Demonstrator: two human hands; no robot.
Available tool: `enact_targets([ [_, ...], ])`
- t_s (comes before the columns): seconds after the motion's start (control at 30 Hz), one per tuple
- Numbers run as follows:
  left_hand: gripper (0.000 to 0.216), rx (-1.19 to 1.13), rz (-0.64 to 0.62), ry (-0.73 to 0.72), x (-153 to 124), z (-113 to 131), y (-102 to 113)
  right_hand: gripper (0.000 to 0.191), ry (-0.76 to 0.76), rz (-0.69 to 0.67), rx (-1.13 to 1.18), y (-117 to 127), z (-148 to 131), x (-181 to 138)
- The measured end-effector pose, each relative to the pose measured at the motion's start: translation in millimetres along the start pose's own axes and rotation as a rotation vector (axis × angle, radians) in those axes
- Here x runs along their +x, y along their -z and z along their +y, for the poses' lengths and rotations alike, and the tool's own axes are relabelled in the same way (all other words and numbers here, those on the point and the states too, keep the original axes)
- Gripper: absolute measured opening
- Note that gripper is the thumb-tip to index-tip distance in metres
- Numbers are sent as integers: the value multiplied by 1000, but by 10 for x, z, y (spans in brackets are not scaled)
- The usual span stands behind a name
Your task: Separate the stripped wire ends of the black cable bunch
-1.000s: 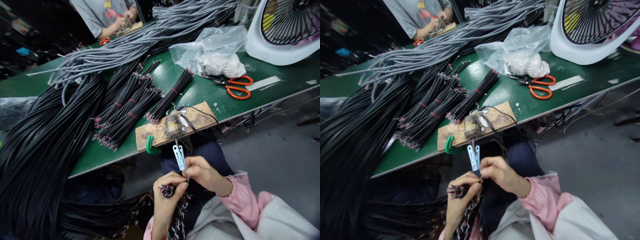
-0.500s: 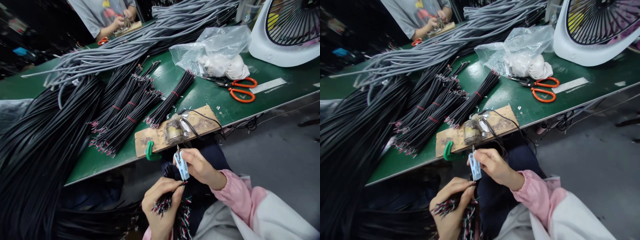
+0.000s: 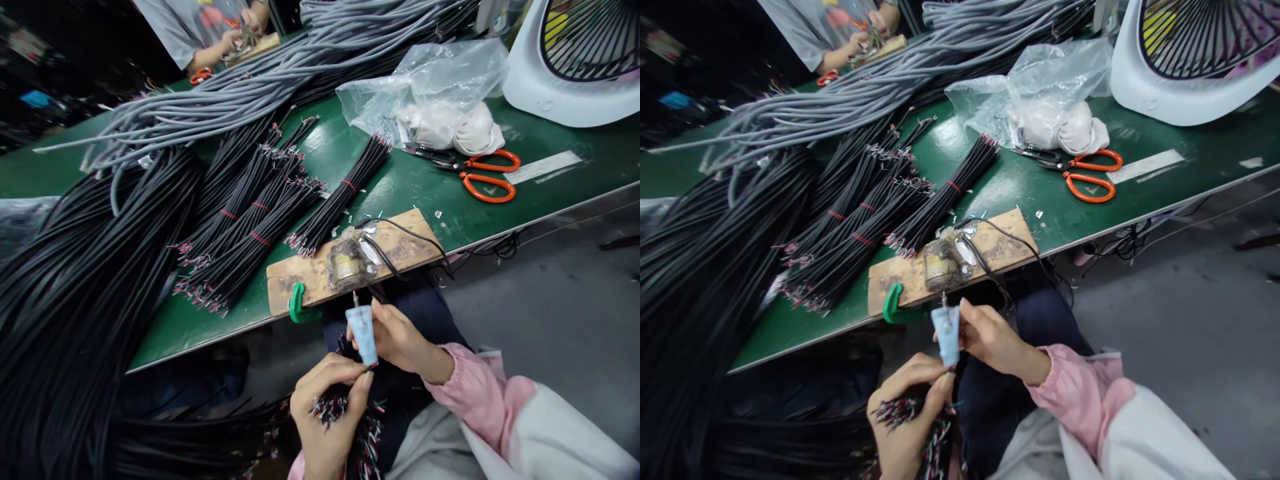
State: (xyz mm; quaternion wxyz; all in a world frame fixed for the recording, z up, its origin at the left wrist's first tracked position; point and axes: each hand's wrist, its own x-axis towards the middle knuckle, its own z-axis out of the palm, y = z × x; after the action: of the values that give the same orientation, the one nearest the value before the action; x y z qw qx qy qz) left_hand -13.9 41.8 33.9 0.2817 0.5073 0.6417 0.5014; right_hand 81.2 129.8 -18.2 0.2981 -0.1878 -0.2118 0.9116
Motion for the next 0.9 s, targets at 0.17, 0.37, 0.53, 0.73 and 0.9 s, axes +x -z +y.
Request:
enact_targets([
  [0.17,13,-16,-13,-1,-6,-7,14,48,70,30,-108,198,112,-68],
  [0.37,17,-87,-130,156,-157,-111,64,26,133,60,-482,334,70,-295],
  [0.53,28,-266,-71,702,-465,-310,-95,23,198,-98,-754,322,24,-433],
  [0.73,32,-320,-5,678,-528,-596,-299,12,257,-105,-961,259,51,-465],
  [0.9,28,-304,96,610,-664,-712,-302,19,305,57,-1036,279,97,-513],
])
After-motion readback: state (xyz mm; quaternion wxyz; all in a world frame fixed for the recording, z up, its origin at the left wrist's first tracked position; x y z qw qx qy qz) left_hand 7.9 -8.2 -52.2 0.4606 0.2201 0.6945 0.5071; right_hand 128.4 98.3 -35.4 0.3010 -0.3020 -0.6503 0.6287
